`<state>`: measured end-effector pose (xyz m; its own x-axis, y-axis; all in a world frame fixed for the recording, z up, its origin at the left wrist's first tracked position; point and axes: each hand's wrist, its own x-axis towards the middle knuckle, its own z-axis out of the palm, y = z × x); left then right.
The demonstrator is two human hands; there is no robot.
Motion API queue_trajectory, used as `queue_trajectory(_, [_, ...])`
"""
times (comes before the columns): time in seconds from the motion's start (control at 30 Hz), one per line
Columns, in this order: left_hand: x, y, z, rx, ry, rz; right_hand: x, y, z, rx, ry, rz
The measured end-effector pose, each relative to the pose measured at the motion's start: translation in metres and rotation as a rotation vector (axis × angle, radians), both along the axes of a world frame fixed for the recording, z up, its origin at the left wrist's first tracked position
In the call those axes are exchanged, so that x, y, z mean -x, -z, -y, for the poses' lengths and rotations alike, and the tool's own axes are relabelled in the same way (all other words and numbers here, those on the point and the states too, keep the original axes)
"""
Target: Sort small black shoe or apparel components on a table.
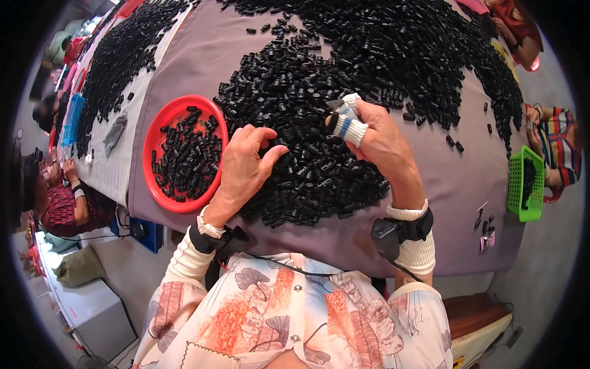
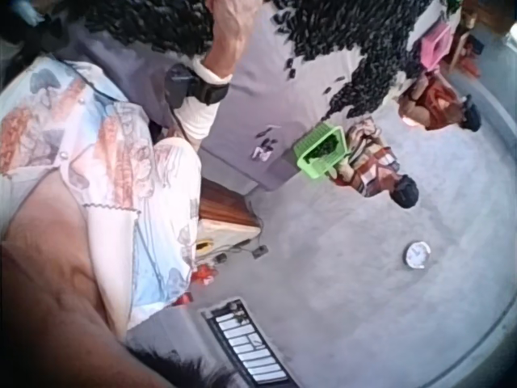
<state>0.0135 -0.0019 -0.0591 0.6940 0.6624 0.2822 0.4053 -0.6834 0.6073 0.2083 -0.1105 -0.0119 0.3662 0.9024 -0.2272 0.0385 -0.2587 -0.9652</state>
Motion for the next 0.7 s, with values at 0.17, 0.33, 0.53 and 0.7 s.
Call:
queue_trajectory(0.17, [-0.009,0.005,0.002,-0.015,0.059,-0.018,-0.005,0.009,0.002,-0.03,-0.04,0.022])
queue_trajectory(0.33, [-0.004,-0.025,-0.009,1.251,0.049,0.583,0.007,0.001,-0.004,-0.07,-0.039,-0.027])
queue_trajectory(0.53, [0.014,-0.037,-0.006,1.528,0.13,0.893,0.038,-0.009,-0.027,-0.151,-0.165,0.022])
queue_trajectory(0.7, [0.024,-0.044,-0.004,1.493,0.187,1.034,0.062,-0.022,-0.034,-0.145,-0.181,0.026])
